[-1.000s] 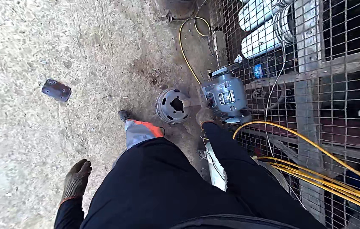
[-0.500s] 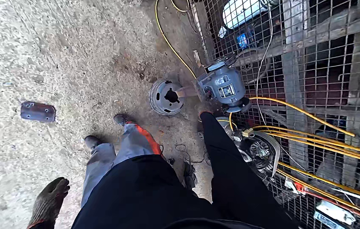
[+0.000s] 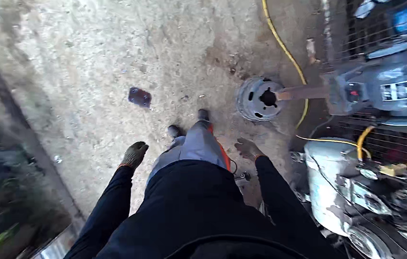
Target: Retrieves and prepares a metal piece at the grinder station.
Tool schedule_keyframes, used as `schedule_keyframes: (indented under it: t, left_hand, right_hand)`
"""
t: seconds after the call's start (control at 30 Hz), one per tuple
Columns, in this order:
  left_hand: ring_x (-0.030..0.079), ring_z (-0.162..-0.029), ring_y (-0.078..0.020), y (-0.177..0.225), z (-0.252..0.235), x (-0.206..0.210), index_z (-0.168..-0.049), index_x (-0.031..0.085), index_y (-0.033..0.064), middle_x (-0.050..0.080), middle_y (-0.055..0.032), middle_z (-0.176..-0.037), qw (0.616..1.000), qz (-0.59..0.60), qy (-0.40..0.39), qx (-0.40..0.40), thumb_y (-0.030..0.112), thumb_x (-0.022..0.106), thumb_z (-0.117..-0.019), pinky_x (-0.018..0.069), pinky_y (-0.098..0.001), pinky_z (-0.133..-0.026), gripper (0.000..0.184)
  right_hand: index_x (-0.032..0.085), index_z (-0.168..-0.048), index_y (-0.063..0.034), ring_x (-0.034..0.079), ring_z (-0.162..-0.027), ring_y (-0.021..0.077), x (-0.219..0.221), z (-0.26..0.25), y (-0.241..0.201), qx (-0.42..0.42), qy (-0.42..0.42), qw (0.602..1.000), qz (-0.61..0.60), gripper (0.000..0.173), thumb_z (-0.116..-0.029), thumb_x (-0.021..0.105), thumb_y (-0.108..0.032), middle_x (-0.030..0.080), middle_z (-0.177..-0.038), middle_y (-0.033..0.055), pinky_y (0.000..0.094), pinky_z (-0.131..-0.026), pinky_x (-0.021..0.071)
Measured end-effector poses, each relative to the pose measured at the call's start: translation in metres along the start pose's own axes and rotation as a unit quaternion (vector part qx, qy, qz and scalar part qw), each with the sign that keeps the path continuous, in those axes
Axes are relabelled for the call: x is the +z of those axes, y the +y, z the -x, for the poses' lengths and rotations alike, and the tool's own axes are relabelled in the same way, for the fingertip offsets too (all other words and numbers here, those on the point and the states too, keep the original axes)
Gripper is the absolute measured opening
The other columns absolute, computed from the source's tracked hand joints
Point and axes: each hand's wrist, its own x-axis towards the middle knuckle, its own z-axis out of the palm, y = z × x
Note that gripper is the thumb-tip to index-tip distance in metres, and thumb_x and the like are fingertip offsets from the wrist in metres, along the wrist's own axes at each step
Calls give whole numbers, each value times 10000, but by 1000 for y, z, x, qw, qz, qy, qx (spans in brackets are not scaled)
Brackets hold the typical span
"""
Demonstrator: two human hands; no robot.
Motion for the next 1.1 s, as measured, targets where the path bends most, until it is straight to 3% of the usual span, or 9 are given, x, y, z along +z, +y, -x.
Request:
schedule_keyframes:
  t: [0.2, 0.33, 0.47, 0.63, 0.73, 0.83, 0.97, 1.03, 1.1]
  left_hand:
    - [702, -1037, -230, -15, -6, -56, -1355, 634, 126, 716, -114, -1170, 999, -40, 17, 31, 469, 526, -1015, 553, -502, -966, 495]
    - [695, -1089, -196, 21, -29, -77, -1389, 617, 146, 711, -84, -1225, 994, 11, 89, 58, 471, 518, -1042, 550, -490, -994, 486]
    - [673, -1139, -104, 16, -82, -79, -1411, 602, 204, 700, 7, -1270, 991, 13, 43, 129, 501, 540, -1037, 556, -428, -1018, 481]
    - [686, -1106, -98, -27, -203, -98, -1396, 614, 128, 700, -32, -1269, 982, -33, -88, 164, 422, 550, -1032, 560, -350, -1008, 472]
    - [681, -1138, -193, -55, -304, -123, -1392, 612, 104, 694, -96, -1277, 959, -138, -169, 184, 412, 518, -1039, 523, -442, -1046, 478]
    - [674, -1139, -224, -102, -379, -147, -1365, 629, 116, 697, -97, -1250, 948, -182, -171, 199, 401, 514, -1043, 513, -488, -1041, 446]
    - [663, -1159, -252, -170, -434, -173, -1380, 616, 130, 697, -108, -1226, 961, -190, -160, 123, 428, 519, -1034, 506, -512, -1045, 467]
    - [674, -1115, -262, -178, -452, -191, -1346, 631, 130, 705, -114, -1178, 957, -192, -195, 93, 450, 526, -1021, 520, -520, -1009, 468]
    - [680, -1026, -171, -170, -460, -209, -1354, 630, 174, 710, -47, -1124, 968, -141, -177, 110, 465, 508, -1027, 548, -436, -958, 454]
  right_hand:
    - [556, -1445, -110, 717, -947, 331, 83, -37, -25, 4, -26, 998, 49, 590, -974, 598, -464, 699, -1176, 180, 571, -833, 595]
    - [584, -1414, -41, 655, -1160, 409, 103, -107, -90, -9, -24, 981, 190, 603, -993, 566, -473, 650, -1294, 249, 643, -988, 516]
    - [586, -1398, -12, 596, -1262, 436, 129, -155, -215, -67, 38, 980, 186, 583, -1006, 578, -444, 633, -1324, 270, 671, -1055, 456]
    - [560, -1466, -146, 625, -1237, 375, 235, -254, -362, -175, 40, 961, 209, 777, -877, 674, -639, 668, -1315, 178, 652, -1053, 468]
    - [519, -1504, -156, 597, -1276, 363, 316, -325, -438, -182, 40, 962, 199, 905, -797, 739, -674, 637, -1368, 168, 633, -1074, 458]
    - [469, -1542, -149, 580, -1294, 370, 404, -396, -484, -170, 34, 971, 164, 967, -764, 807, -615, 604, -1406, 185, 616, -1085, 457]
    - [347, -1605, -190, 491, -1367, 426, 500, -490, -516, -190, 58, 945, 260, 1124, -679, 866, -560, 488, -1528, 187, 678, -1031, 460]
    - [247, -1642, -230, 349, -1472, 437, 528, -527, -530, -194, 84, 926, 312, 1248, -621, 893, -544, 342, -1636, 168, 712, -1044, 415]
    - [150, -1661, -260, 219, -1528, 461, 554, -553, -537, -181, 105, 914, 347, 1357, -580, 919, -540, 184, -1694, 194, 731, -1089, 351]
